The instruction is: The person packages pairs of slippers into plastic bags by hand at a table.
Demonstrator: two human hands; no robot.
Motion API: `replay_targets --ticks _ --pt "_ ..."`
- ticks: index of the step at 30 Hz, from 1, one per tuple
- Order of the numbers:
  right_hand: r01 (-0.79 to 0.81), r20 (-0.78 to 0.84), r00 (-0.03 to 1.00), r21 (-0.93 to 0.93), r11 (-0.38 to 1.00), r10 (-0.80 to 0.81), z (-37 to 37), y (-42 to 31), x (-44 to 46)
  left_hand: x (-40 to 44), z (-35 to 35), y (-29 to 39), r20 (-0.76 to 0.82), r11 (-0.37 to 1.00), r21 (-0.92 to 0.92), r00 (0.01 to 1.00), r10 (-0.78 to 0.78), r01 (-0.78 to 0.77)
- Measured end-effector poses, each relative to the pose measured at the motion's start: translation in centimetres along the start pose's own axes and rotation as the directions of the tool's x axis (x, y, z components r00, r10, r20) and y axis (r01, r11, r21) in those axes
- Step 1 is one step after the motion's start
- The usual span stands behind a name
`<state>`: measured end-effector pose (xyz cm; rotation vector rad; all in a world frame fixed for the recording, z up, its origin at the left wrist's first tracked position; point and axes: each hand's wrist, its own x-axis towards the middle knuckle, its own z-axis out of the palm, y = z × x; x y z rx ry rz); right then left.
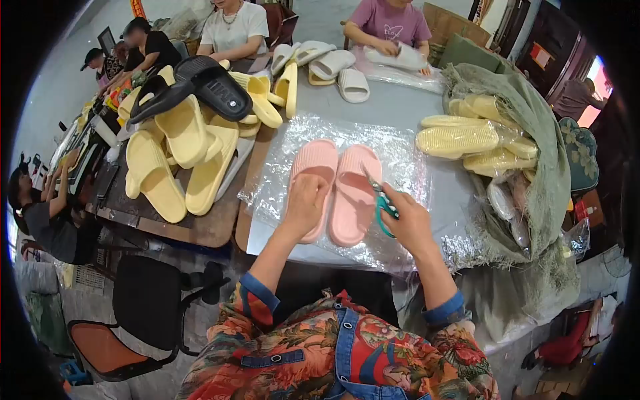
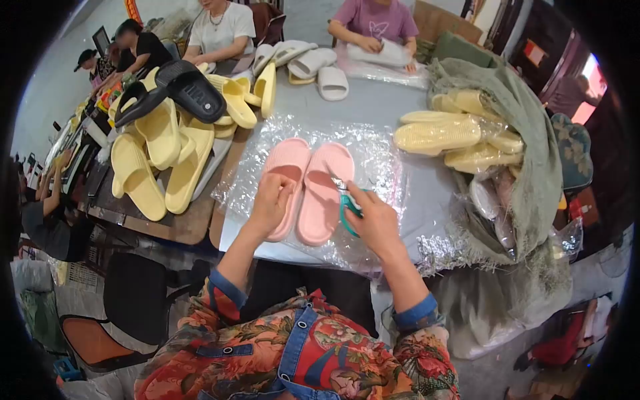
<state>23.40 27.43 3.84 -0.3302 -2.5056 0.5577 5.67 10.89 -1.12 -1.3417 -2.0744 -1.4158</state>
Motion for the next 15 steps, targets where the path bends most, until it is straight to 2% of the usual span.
replay_targets --ticks 3,6,9,10,14,15 --pt "-0.141 -0.100 0.986 -0.067 0.988 0.134 -1.7 3.0 -1.4 -0.4 -0.7 0.1 -0.012 0.999 0.003 0.999 -0.035 0.035" --pt "-0.297 -0.180 0.948 -0.212 0.931 0.261 -3.9 7.7 -3.3 -0.7 -1.8 -0.1 -0.046 0.998 0.058 0.998 -0.030 0.033" --pt "-0.395 -0.251 0.912 -0.320 0.861 0.325 -5.7 12.6 -5.9 -1.6 -3.3 1.3 0.194 0.947 -0.124 0.943 -0.269 0.295" --pt "-0.427 -0.275 0.897 -0.339 0.838 0.345 -6.1 13.6 -6.3 -1.9 -3.9 2.1 0.248 0.945 -0.174 0.941 -0.231 0.278" --pt "-0.560 -0.217 0.829 -0.340 0.756 0.516 -7.0 15.1 -7.4 -2.5 -5.3 3.1 0.461 0.935 -0.184 0.867 -0.190 0.303" --pt "-0.554 -0.200 0.832 -0.354 0.753 0.518 -7.0 15.4 -7.5 -2.8 -6.1 4.0 0.550 0.884 -0.224 0.802 -0.234 0.411"
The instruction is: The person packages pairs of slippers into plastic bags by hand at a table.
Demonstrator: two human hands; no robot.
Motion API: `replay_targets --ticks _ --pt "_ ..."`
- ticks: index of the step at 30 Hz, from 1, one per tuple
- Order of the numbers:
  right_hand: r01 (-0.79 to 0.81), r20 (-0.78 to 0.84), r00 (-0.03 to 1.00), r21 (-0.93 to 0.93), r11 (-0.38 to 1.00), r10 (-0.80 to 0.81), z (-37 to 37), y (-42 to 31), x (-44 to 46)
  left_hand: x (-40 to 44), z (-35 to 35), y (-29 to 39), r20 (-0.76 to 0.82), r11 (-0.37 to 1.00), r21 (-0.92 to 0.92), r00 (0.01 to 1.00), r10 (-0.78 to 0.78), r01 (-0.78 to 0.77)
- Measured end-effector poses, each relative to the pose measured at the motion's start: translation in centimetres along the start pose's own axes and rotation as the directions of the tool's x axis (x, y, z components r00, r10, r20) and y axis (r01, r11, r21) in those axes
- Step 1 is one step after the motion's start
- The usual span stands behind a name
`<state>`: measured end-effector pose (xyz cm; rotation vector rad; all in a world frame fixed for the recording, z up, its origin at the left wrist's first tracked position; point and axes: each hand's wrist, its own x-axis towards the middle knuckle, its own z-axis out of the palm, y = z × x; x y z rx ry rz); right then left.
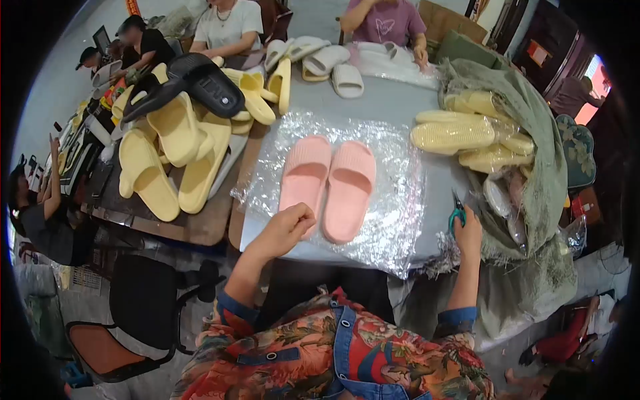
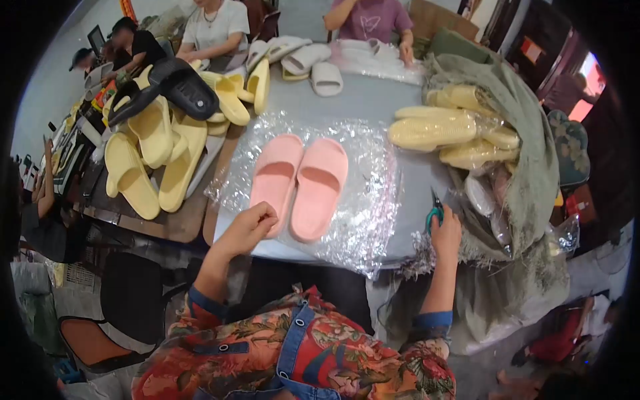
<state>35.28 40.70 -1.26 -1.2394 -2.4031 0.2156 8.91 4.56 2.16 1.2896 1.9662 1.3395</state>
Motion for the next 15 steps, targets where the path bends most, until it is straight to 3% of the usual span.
replay_targets --ticks 2,4,6,8,9,10,11,12,14,15 --pt "0.010 0.026 1.000 -0.018 1.000 -0.010 0.6 0.5 0.3 -1.9 -1.5 3.3 0.183 0.971 -0.168 0.973 -0.140 0.171" --pt "0.051 -0.034 0.998 -0.053 0.997 -0.053 0.5 0.2 0.0 -4.9 -3.8 5.0 0.412 0.972 -0.212 0.911 -0.004 0.100" --pt "0.144 -0.143 0.978 -0.082 0.986 -0.155 0.7 0.4 -0.1 -7.3 -5.6 4.2 0.453 0.931 -0.365 0.874 0.174 0.005" --pt "0.212 -0.145 0.967 -0.004 0.977 -0.211 -0.2 -1.0 -0.1 -10.3 -6.9 2.4 0.354 0.904 -0.225 0.895 -0.272 0.364" --pt "0.243 -0.148 0.961 0.036 0.969 -0.235 -0.7 -2.1 -0.3 -12.1 -7.3 0.4 0.280 0.926 0.181 0.885 -0.372 0.331" --pt "0.285 -0.133 0.953 0.091 0.954 -0.272 -1.0 -3.3 -0.4 -14.0 -7.4 -2.7 0.175 0.782 0.561 0.885 -0.432 0.271" --pt "0.322 -0.122 0.944 0.147 0.935 -0.306 -1.1 -4.8 -0.5 -15.5 -7.3 -5.1 0.057 0.496 0.847 0.895 -0.442 0.191" --pt "0.358 -0.114 0.933 0.201 0.912 -0.341 -1.0 -6.3 -0.5 -16.8 -7.1 -6.5 -0.003 0.269 0.937 0.777 -0.630 0.223" --pt "0.414 -0.084 0.906 0.373 0.830 -0.414 -0.5 -9.5 -0.1 -17.2 -7.4 -5.8 0.124 0.461 0.868 0.819 -0.561 0.184" --pt "0.409 -0.053 0.901 0.429 0.805 -0.430 -0.3 -11.3 0.2 -16.0 -7.5 -4.3 0.216 0.637 0.753 0.853 -0.475 0.164"
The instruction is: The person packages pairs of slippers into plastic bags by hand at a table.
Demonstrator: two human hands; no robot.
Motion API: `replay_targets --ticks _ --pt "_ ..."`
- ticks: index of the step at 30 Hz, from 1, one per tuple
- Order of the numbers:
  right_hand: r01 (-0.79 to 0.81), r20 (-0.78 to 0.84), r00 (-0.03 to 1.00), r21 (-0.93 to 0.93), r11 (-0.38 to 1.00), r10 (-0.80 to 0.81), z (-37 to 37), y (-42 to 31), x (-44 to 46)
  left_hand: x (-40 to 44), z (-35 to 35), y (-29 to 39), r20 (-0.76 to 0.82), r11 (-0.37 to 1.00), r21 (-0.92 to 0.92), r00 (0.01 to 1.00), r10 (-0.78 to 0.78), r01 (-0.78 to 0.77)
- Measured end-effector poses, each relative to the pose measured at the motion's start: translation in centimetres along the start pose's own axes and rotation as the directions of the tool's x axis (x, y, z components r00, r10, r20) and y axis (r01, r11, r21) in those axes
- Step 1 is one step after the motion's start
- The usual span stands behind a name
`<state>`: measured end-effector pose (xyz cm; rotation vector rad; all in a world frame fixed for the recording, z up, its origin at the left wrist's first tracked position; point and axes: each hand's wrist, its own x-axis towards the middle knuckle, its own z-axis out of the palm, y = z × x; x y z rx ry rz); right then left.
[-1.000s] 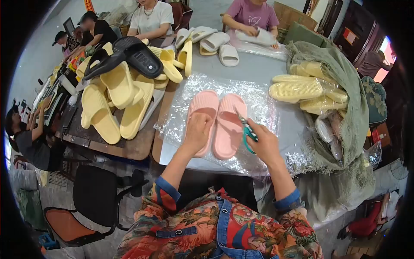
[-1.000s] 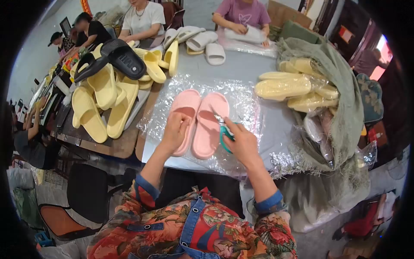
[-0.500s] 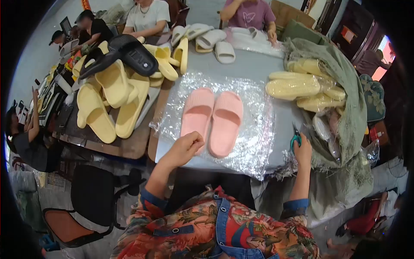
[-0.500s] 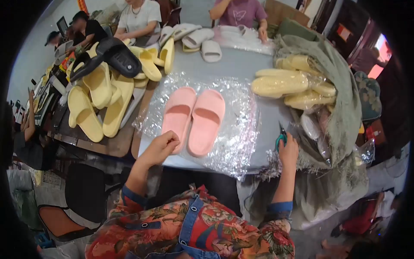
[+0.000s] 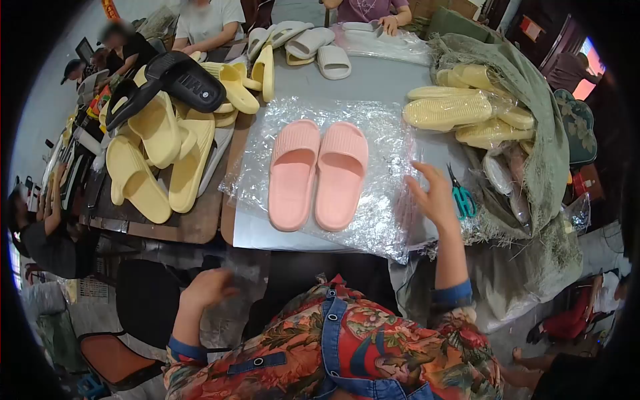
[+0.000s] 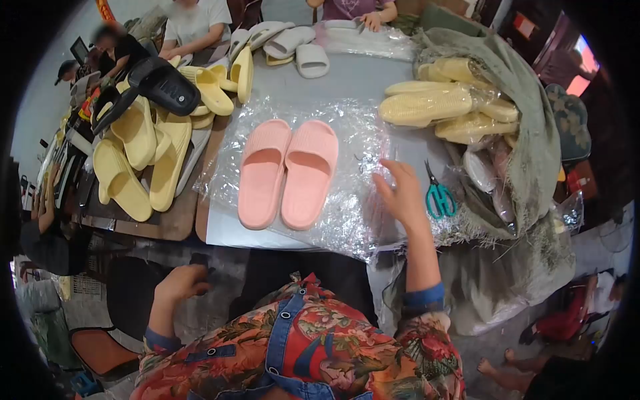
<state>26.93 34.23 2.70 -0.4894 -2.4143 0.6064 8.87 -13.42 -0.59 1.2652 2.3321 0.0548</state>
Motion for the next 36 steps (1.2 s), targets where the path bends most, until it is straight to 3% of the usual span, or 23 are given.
replay_targets --ticks 2,3,4,6,8,10,12,16,17,18,21,23,24,26,28,30,33,35,36 --pt "0.081 0.014 0.996 0.075 0.994 -0.083 2.3 -1.4 2.3 2.0 -5.2 4.5 -0.092 0.910 -0.330 0.967 0.236 -0.253" --pt "0.162 -0.008 0.987 0.087 0.983 -0.162 3.6 -1.8 3.6 3.2 -7.4 5.8 -0.060 0.896 -0.347 0.960 0.274 -0.278" --pt "0.165 0.068 0.982 0.133 0.977 -0.175 4.2 -2.9 5.1 4.5 -8.2 6.8 -0.200 0.892 -0.330 0.947 0.252 -0.307" --pt "0.162 0.211 0.955 0.223 0.961 -0.210 4.8 -5.1 7.8 8.2 -10.3 7.5 -0.465 0.908 -0.047 0.814 0.348 -0.416" --pt "0.046 0.304 0.940 0.341 0.939 -0.157 7.7 -4.1 9.6 14.1 -12.0 7.4 -0.597 0.878 -0.023 0.711 0.371 -0.478" --pt "-0.062 0.384 0.915 0.430 0.901 -0.121 9.6 -2.5 10.2 19.9 -12.0 6.1 -0.674 0.890 0.176 0.607 0.420 -0.420" --pt "-0.156 0.446 0.889 0.504 0.850 -0.102 9.7 -1.5 10.4 23.5 -12.5 5.6 -0.606 0.918 0.155 0.698 0.381 -0.366" --pt "-0.122 0.524 0.852 0.210 0.970 -0.006 6.6 -1.7 9.7 24.9 -14.9 6.7 -0.395 0.955 -0.086 0.890 0.228 -0.283" --pt "-0.097 0.490 0.872 0.171 0.980 0.001 5.3 -2.1 9.3 24.5 -15.7 7.2 -0.317 0.955 -0.148 0.927 0.202 -0.259" --pt "-0.074 0.456 0.890 0.129 0.989 0.007 4.1 -2.3 9.0 25.6 -15.5 6.1 -0.303 0.956 -0.097 0.923 0.236 -0.277" --pt "-0.005 0.227 0.974 0.066 0.998 -0.010 1.4 0.1 8.1 22.3 -17.0 8.7 -0.401 0.983 -0.176 0.916 -0.014 -0.061" --pt "-0.044 0.013 0.999 0.059 0.997 0.043 -1.3 1.4 7.2 22.7 -16.5 7.3 -0.551 0.972 -0.233 0.822 -0.147 0.018" --pt "-0.100 -0.097 0.989 0.075 0.992 0.107 -3.5 0.8 6.8 22.1 -16.4 7.4 -0.629 0.957 -0.286 0.764 -0.147 -0.052" --pt "-0.159 -0.319 0.930 0.107 0.982 0.185 -5.4 1.3 6.1 21.9 -15.3 7.7 -0.628 0.893 -0.447 0.728 -0.275 -0.048" --pt "-0.166 -0.537 0.817 0.131 0.977 0.211 -5.5 2.2 5.4 20.5 -14.2 10.0 -0.680 0.925 -0.370 0.653 -0.334 0.087" --pt "-0.161 -0.537 0.826 0.063 0.985 0.169 -4.4 2.0 4.8 21.4 -11.1 10.8 -0.750 0.928 -0.333 0.549 -0.369 0.168" --pt "-0.164 -0.525 0.840 -0.006 0.986 0.136 -0.9 -1.5 3.8 22.5 -7.0 10.8 -0.726 0.911 -0.406 0.580 -0.369 0.071" --pt "-0.362 -0.190 0.912 0.049 0.931 0.365 0.1 -3.0 3.1 22.5 -6.0 10.6 -0.699 0.918 -0.395 0.644 -0.309 0.012" --pt "-0.360 -0.166 0.917 0.050 0.932 0.363 1.3 -2.8 2.7 21.6 -6.6 10.6 -0.675 0.927 -0.374 0.693 -0.252 -0.027"
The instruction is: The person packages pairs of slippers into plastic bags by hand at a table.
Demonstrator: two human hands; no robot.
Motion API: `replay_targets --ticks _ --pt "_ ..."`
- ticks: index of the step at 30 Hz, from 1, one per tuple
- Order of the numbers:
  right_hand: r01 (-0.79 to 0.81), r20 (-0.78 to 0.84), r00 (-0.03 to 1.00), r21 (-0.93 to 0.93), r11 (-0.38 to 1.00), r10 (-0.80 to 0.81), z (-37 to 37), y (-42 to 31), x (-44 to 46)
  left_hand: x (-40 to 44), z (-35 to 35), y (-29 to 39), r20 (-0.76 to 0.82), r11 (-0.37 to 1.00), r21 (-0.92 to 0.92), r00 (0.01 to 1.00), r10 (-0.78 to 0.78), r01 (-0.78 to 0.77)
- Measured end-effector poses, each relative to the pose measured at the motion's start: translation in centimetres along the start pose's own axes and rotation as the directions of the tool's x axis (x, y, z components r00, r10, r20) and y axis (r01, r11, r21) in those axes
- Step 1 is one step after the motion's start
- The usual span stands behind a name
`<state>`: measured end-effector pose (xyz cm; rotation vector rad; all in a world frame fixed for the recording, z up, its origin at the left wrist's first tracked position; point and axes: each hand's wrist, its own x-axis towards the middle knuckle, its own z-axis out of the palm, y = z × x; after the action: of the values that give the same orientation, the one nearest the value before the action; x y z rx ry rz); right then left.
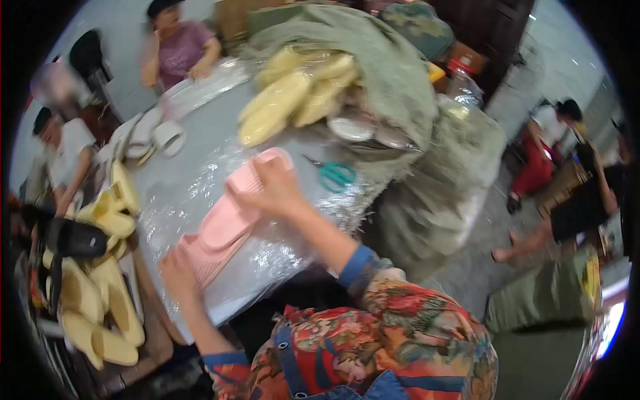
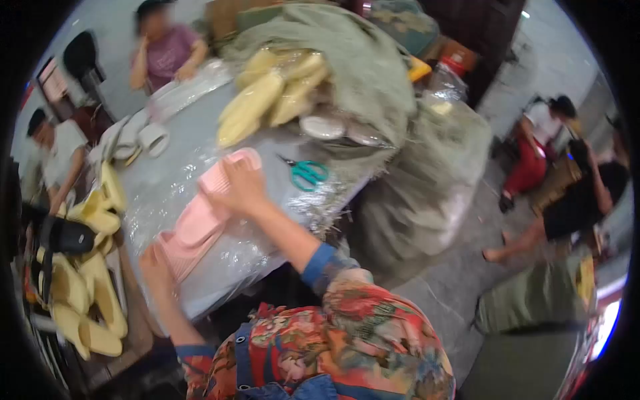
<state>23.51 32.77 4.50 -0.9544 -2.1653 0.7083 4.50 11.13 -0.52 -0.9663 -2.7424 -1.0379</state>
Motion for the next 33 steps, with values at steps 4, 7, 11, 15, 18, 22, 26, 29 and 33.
replay_targets --ticks 4,7,11,15,18,22,26,29,33 --pt "-0.079 0.152 0.986 0.063 0.995 0.069 1.8 -0.9 -0.9 -0.7 -1.7 -1.4 -0.024 0.896 0.278 0.931 0.365 -0.345" --pt "-0.091 0.139 0.987 0.069 0.993 0.081 4.8 -1.0 -1.3 -0.5 0.2 -3.9 0.003 0.952 -0.037 0.953 0.304 -0.303" --pt "-0.043 0.164 0.986 0.158 0.986 0.017 5.6 -2.7 -2.4 -0.5 0.9 -4.9 -0.064 0.937 -0.039 0.937 0.345 -0.347" --pt "0.059 0.140 0.986 0.186 0.981 -0.086 8.1 -4.7 -3.8 -0.7 0.8 -4.1 -0.047 0.950 -0.009 0.949 0.312 -0.312" --pt "0.140 0.087 0.984 0.158 0.978 -0.154 9.8 -4.2 -3.6 -1.0 0.9 -3.7 -0.056 0.953 0.029 0.951 0.303 -0.302" --pt "0.055 0.168 0.980 0.283 0.958 -0.106 8.6 -3.4 -3.7 -0.7 1.3 -4.6 -0.102 0.938 0.084 0.933 0.345 -0.338" --pt "0.355 -0.213 0.924 0.165 0.920 -0.318 12.3 -1.2 -5.2 -1.0 1.2 -4.4 -0.165 0.855 0.176 0.841 0.515 -0.488" --pt "0.403 -0.220 0.907 0.208 0.891 -0.359 12.0 -0.6 -5.9 -2.1 0.3 -2.0 -0.101 0.715 0.215 0.713 0.694 -0.665" --pt "0.484 -0.294 0.859 0.199 0.852 -0.420 12.3 -0.4 -5.6 -2.2 0.3 -1.8 -0.018 0.613 0.242 0.628 0.778 -0.752"
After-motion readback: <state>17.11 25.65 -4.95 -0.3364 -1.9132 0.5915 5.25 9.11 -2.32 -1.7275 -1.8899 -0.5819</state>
